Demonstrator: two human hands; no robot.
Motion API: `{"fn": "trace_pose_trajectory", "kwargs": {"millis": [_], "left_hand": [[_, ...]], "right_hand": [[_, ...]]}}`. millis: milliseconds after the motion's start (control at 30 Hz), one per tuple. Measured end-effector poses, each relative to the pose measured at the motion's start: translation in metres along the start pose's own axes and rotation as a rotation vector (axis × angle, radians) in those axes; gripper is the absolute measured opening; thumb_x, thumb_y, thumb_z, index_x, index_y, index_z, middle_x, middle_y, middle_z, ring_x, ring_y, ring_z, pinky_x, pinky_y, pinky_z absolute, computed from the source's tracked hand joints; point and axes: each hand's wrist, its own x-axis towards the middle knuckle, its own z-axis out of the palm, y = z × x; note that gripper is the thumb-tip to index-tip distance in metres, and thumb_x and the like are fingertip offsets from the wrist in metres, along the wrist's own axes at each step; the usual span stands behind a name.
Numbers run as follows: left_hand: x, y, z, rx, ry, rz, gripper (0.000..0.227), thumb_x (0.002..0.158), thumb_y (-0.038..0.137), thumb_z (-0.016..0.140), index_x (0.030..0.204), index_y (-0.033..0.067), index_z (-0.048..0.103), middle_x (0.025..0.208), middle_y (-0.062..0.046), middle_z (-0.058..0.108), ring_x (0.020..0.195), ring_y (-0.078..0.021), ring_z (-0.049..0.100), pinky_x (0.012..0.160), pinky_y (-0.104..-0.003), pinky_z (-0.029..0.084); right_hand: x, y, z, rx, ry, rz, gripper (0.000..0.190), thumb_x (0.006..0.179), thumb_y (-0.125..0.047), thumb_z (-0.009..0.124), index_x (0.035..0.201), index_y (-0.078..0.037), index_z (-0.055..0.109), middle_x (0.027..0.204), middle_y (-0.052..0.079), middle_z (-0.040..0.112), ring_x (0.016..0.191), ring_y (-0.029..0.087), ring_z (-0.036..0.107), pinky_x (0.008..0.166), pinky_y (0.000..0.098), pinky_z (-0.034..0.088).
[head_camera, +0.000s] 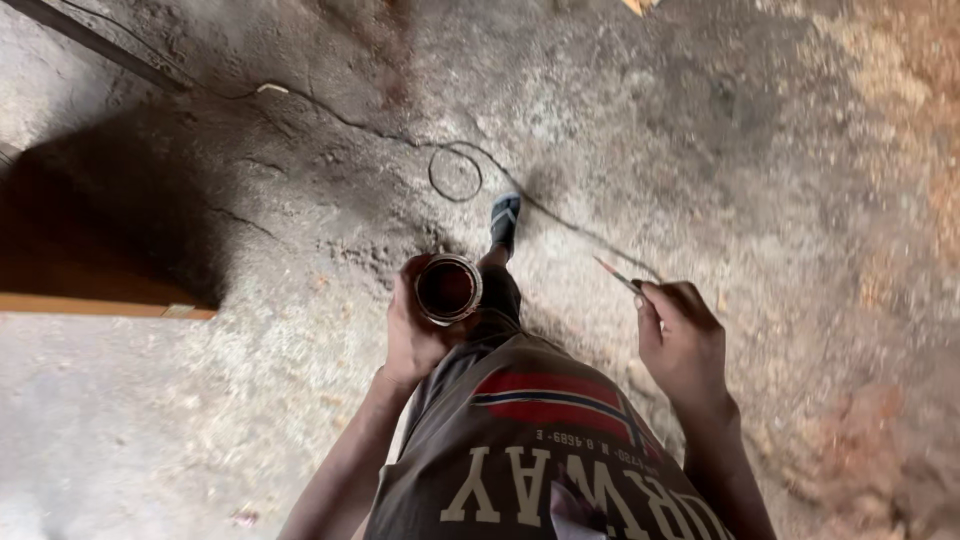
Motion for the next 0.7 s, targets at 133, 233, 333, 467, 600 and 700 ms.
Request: {"fn": "trace_pose_trajectory", "kwargs": {"millis": [133, 233, 333, 467, 600, 700], "left_hand": [[0.116, -0.080, 0.027, 0.021, 0.105, -0.108, 0.090, 0.072, 0.028, 0.092, 0.141, 0.0012, 0.040, 0.126, -0.020, 0.067, 0.115, -0.0315, 0.070, 0.094, -0.041, 0.059], [0.251, -0.133, 0.050, 0.042, 0.172, -0.087, 0.089, 0.071, 0.030, 0.094, 0.138, 0.0022, 0.041, 0.125, -0.020, 0.068, 0.114, -0.0322, 0.071, 0.093, -0.041, 0.060], [0.357, -0.146, 0.071, 0.043, 0.152, -0.095, 0.089, 0.074, 0.033, 0.094, 0.137, 0.0019, 0.040, 0.125, -0.019, 0.068, 0.114, -0.0308, 0.071, 0.096, -0.040, 0.060], [0.500, -0.131, 0.079, 0.034, 0.117, 0.006, 0.093, 0.073, 0.030, 0.095, 0.141, 0.0010, 0.039, 0.130, -0.020, 0.065, 0.118, -0.0312, 0.070, 0.097, -0.040, 0.060], [0.615, -0.127, 0.089, 0.109, 0.161, 0.118, 0.102, 0.065, 0.026, 0.097, 0.144, 0.0003, 0.038, 0.130, -0.021, 0.062, 0.119, -0.0335, 0.067, 0.098, -0.041, 0.058], [0.701, -0.148, 0.097, 0.050, 0.239, 0.088, 0.112, 0.071, 0.029, 0.096, 0.153, -0.0052, 0.027, 0.135, -0.022, 0.060, 0.122, -0.0320, 0.066, 0.103, -0.041, 0.057]], "right_hand": [[0.113, 0.057, 0.052, -0.016, -0.035, 0.054, 0.015, 0.096, -0.005, 0.068, 0.109, 0.002, 0.074, 0.092, 0.013, 0.071, 0.068, 0.020, 0.068, 0.056, 0.0292, 0.054], [0.229, 0.110, 0.099, -0.069, 0.054, 0.021, 0.013, 0.095, -0.008, 0.070, 0.105, -0.001, 0.074, 0.091, 0.012, 0.070, 0.070, 0.023, 0.068, 0.058, 0.0320, 0.055], [0.342, 0.152, 0.109, -0.117, 0.058, -0.006, 0.013, 0.098, -0.008, 0.070, 0.109, -0.002, 0.073, 0.096, 0.013, 0.069, 0.074, 0.025, 0.068, 0.061, 0.0335, 0.054], [0.457, 0.178, 0.117, -0.046, 0.028, 0.015, 0.013, 0.098, -0.010, 0.069, 0.109, -0.003, 0.072, 0.097, 0.011, 0.069, 0.074, 0.024, 0.068, 0.062, 0.0331, 0.054], [0.594, 0.211, 0.152, -0.024, -0.063, -0.031, 0.015, 0.096, -0.011, 0.069, 0.108, -0.005, 0.073, 0.095, 0.010, 0.069, 0.072, 0.023, 0.068, 0.061, 0.0335, 0.054], [0.707, 0.243, 0.190, -0.032, -0.096, -0.143, 0.015, 0.098, -0.011, 0.069, 0.110, -0.005, 0.074, 0.093, 0.010, 0.067, 0.075, 0.026, 0.067, 0.065, 0.0356, 0.054]]}}
